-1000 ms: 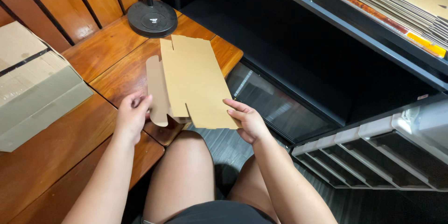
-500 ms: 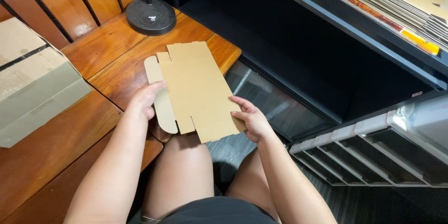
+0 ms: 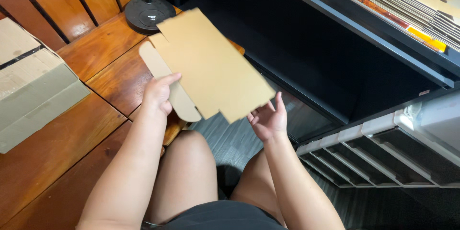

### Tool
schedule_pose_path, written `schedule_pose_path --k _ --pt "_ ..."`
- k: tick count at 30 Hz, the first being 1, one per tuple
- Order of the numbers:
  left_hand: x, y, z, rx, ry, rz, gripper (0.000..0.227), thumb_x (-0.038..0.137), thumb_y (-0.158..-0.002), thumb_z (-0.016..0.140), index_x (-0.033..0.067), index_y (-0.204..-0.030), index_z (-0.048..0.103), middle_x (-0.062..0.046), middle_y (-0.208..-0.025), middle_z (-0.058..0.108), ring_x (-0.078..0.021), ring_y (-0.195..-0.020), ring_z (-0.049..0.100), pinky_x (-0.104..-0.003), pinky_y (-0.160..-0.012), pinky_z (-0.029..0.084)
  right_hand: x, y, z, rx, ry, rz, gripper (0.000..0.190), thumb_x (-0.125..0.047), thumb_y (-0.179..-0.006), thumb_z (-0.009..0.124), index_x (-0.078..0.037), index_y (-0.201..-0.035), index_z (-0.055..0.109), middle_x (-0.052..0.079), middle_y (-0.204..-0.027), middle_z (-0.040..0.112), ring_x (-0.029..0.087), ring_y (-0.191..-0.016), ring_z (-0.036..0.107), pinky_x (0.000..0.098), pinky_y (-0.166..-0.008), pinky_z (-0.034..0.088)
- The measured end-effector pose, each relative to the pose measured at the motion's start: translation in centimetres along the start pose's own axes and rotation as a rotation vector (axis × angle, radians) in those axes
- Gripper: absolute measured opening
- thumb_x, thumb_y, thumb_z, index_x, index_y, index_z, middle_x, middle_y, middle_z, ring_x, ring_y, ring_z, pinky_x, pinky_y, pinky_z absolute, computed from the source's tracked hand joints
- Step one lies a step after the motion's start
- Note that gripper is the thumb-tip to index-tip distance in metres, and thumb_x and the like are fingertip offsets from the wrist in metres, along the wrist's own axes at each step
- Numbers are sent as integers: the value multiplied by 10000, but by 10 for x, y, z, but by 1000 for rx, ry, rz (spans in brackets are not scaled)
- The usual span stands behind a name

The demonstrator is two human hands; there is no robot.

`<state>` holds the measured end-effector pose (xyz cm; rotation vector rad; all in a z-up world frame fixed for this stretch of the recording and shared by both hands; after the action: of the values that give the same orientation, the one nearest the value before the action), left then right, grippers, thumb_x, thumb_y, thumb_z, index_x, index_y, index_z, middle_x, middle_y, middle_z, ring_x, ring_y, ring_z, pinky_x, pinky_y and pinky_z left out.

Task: The person places flat cardboard pieces onto a shelf, then picks up stacks of clear plastic sleeves and places them on the same shelf. The person handles the cardboard and sleeves by hand, moving them from a wooden surface to the shelf.

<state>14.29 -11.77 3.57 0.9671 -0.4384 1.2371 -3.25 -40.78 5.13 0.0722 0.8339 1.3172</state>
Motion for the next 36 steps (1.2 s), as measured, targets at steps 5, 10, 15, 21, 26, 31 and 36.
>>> schedule_pose_path --k 5,10,15,21,26,31,36 --pt "29 47 32 108 128 88 622 37 -716 934 28 -1247 610 -196 -1138 746 -355 -1080 754 -522 -903 628 2 12 3 120 193 -283 289 -382 -1013 629 -159 -1191 582 62 -1037 679 190 -881 696 317 -800 604" --pt "32 71 46 177 217 162 701 9 -684 942 -37 -1278 573 -197 -1127 698 -308 -1105 725 -487 -956 600 10 49 43 30 333 -572 144 -126 -1040 632 -172 -1138 538 92 -956 744 178 -811 746 270 -702 638" --pt "34 104 58 247 254 177 765 60 -712 939 -82 -1332 514 -227 -1197 674 -260 -1170 684 -444 -1016 550 24 86 102 -189 528 -573 451 -8 -957 676 -118 -1370 533 64 -1240 595 120 -939 668 245 -702 678" --pt "41 120 64 236 230 210 726 27 -745 906 -107 -1348 524 -223 -1214 669 -281 -1184 669 -429 -1030 542 28 68 108 -190 585 -554 544 151 -839 748 40 -1357 624 123 -1188 591 166 -832 702 281 -692 689" --pt "47 84 24 224 224 205 746 103 -789 914 -40 -1394 501 -195 -1235 663 -245 -1158 675 -455 -976 584 22 75 113 -191 583 -565 579 148 -813 777 44 -1362 625 154 -1194 652 153 -795 713 258 -664 681" --pt "83 33 -23 145 143 351 662 78 -875 871 130 -1433 517 -78 -1218 672 -255 -1100 763 -491 -899 683 8 78 112 -221 594 -630 590 154 -791 796 46 -1350 639 181 -1245 671 131 -772 696 250 -641 670" --pt "139 99 -16 -43 -110 515 680 -9 -983 735 213 -1532 402 -87 -1194 594 -187 -1034 699 -474 -855 698 -7 89 118 -287 636 -716 594 152 -766 809 40 -1331 662 155 -1312 627 120 -761 694 248 -632 661"
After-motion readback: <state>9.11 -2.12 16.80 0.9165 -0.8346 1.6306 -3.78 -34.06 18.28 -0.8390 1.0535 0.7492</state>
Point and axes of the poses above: each hand's wrist, its own y-axis away from the middle knuckle, its own z-axis out of the palm, x = y × z, the point moved 7 cm from there along -y, towards the middle knuckle
